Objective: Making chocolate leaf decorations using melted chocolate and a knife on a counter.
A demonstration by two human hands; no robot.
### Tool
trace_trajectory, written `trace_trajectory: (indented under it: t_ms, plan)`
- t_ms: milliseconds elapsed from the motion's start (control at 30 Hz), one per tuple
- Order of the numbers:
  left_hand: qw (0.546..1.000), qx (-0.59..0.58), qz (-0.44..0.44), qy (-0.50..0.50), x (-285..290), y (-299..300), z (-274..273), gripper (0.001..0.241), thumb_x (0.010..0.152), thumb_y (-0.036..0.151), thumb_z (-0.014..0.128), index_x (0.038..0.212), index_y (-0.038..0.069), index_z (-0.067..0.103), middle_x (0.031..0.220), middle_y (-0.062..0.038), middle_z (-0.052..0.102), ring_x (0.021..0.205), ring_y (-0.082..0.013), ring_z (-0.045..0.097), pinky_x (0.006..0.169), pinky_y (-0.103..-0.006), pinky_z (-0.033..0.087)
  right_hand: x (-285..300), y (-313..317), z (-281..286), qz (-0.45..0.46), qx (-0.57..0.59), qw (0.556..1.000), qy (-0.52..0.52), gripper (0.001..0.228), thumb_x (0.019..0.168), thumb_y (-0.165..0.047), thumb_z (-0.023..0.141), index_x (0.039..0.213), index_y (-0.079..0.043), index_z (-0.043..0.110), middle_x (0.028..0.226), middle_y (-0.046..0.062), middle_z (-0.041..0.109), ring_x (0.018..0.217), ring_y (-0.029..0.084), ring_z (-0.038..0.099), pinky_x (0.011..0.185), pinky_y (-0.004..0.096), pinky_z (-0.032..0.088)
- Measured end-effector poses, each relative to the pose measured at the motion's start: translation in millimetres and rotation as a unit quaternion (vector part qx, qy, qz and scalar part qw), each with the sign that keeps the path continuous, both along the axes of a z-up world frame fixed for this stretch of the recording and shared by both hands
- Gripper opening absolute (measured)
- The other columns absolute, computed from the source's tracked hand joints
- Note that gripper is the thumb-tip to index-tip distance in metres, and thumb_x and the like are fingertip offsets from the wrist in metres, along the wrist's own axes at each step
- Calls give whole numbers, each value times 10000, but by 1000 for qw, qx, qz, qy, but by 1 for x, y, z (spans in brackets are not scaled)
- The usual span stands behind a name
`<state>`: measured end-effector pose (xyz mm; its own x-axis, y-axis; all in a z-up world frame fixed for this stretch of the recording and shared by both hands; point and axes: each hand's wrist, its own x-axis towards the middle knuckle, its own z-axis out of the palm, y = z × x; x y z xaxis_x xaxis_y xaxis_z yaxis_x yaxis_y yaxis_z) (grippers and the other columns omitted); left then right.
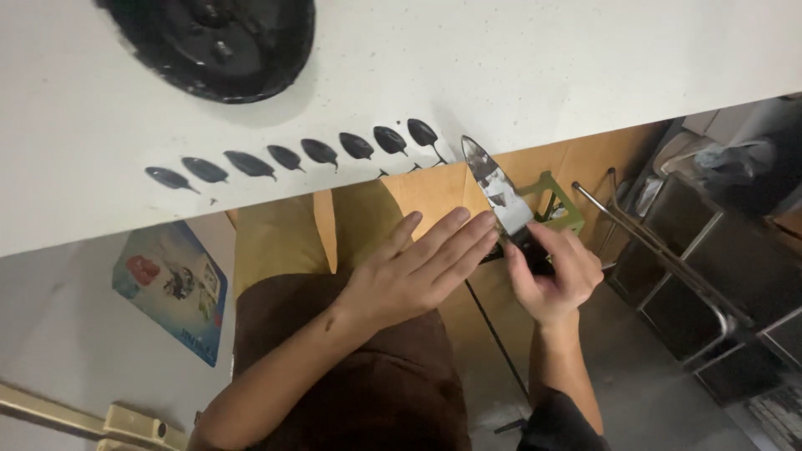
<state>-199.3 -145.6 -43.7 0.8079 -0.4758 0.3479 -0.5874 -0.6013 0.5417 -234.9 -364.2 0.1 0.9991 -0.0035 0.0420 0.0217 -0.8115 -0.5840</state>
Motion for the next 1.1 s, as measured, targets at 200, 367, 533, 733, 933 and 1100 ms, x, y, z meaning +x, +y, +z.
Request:
trace_trajectory:
  t_ms: [200, 367, 533, 733, 933, 1100]
  plan:
    - [998, 56, -11, 5, -5, -6, -24, 440, 1092, 258, 517, 1530, 211, 501, 1599, 32, 455, 1478, -149, 425, 1217, -443, 309, 8, -5, -13, 31, -22, 999, -7, 268, 889, -187, 840, 986, 54, 775, 694, 152, 625, 501, 334, 578, 483, 399, 468]
    - [998, 63, -24, 12, -8, -7, -36, 476, 1086, 273, 507, 1556, 214, 467, 1629, 18, 411, 1502, -164, 387, 1211, -456, 306, 7, -15, -23, 56, -18, 998, -14, 264, 888, -169, 840, 994, 63, 770, 718, 180, 643, 500, 344, 577, 489, 417, 472]
    - [998, 66, -5, 16, -8, -9, -33, 455, 1076, 220, 525, 1531, 222, 499, 1604, 41, 451, 1480, -143, 422, 1195, -428, 336, 4, -19, -31, 51, -22, 998, -22, 237, 873, -157, 854, 965, 48, 780, 691, 174, 623, 486, 359, 572, 486, 415, 468]
    - [998, 60, -3, 20, -8, -11, -36, 471, 1066, 218, 546, 1535, 218, 495, 1609, 34, 443, 1485, -148, 414, 1187, -430, 354, 11, -12, -26, 45, -13, 999, -17, 239, 883, -157, 848, 972, 51, 772, 722, 171, 649, 488, 341, 573, 493, 407, 473]
    - [998, 68, -12, 11, -7, -9, -38, 484, 1060, 226, 538, 1541, 206, 487, 1617, 17, 432, 1492, -157, 405, 1188, -440, 347, 11, -13, -30, 47, -18, 999, -20, 236, 890, -173, 837, 969, 39, 770, 733, 169, 658, 485, 343, 569, 492, 412, 471]
    - [998, 54, -20, 5, -5, -10, -36, 480, 1060, 222, 533, 1537, 201, 491, 1617, 6, 433, 1493, -164, 402, 1172, -439, 358, 8, -14, -27, 40, -16, 999, -21, 224, 889, -159, 832, 963, 44, 771, 736, 177, 664, 495, 353, 574, 494, 408, 473]
